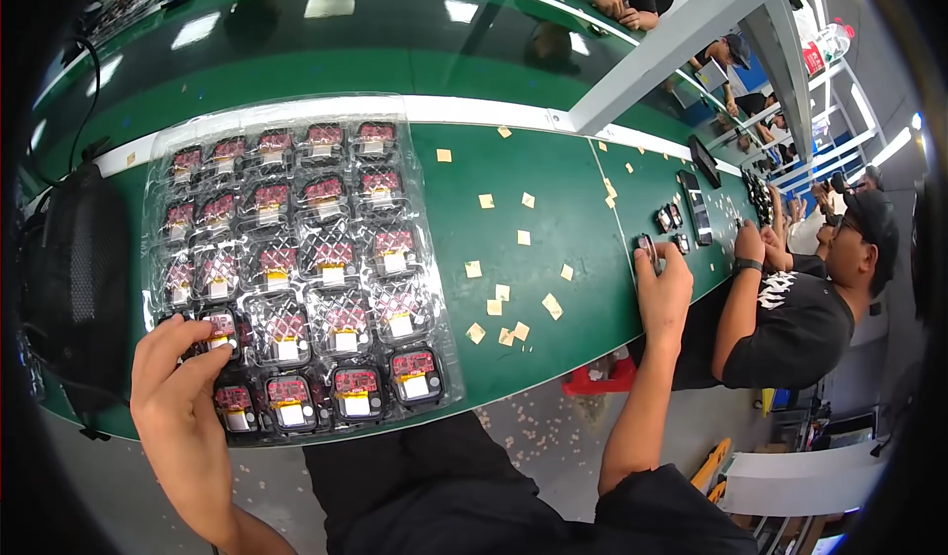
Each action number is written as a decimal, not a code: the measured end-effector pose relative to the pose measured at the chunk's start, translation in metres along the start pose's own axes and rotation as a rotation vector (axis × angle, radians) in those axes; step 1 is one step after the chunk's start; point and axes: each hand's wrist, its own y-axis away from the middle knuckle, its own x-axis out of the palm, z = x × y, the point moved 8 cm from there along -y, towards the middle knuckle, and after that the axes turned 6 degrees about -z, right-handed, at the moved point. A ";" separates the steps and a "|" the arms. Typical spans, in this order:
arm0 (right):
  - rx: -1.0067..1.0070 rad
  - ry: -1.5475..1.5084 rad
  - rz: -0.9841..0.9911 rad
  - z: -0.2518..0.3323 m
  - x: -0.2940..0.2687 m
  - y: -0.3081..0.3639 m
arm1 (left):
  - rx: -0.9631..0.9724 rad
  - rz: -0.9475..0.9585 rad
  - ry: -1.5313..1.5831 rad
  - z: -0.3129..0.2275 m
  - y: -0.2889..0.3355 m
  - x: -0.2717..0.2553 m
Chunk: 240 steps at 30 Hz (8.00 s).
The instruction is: The worker is manually assembling small electronic modules, placing components into trays and using tweezers for precise assembly.
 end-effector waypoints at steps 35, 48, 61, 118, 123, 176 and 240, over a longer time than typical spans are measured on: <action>-0.470 -1.050 0.643 0.244 -0.057 0.149 | -0.566 0.525 1.712 -0.049 0.068 0.045; -0.850 -1.001 0.289 0.249 -0.064 0.168 | -0.452 0.243 1.491 -0.032 0.066 0.045; -0.913 -1.002 0.193 0.246 -0.068 0.175 | -0.471 0.287 1.494 -0.039 0.067 0.047; -0.763 -0.940 0.253 0.242 -0.061 0.181 | -0.350 0.286 1.293 -0.046 0.066 0.035; -0.810 -0.962 0.223 0.241 -0.060 0.185 | -0.372 0.271 1.355 -0.047 0.066 0.034; 0.043 0.229 -0.114 -0.105 0.002 -0.043 | 0.135 0.019 -0.019 -0.045 -0.004 0.025; -0.558 -0.965 0.724 0.252 -0.053 0.157 | -0.005 0.004 1.093 -0.062 0.068 0.035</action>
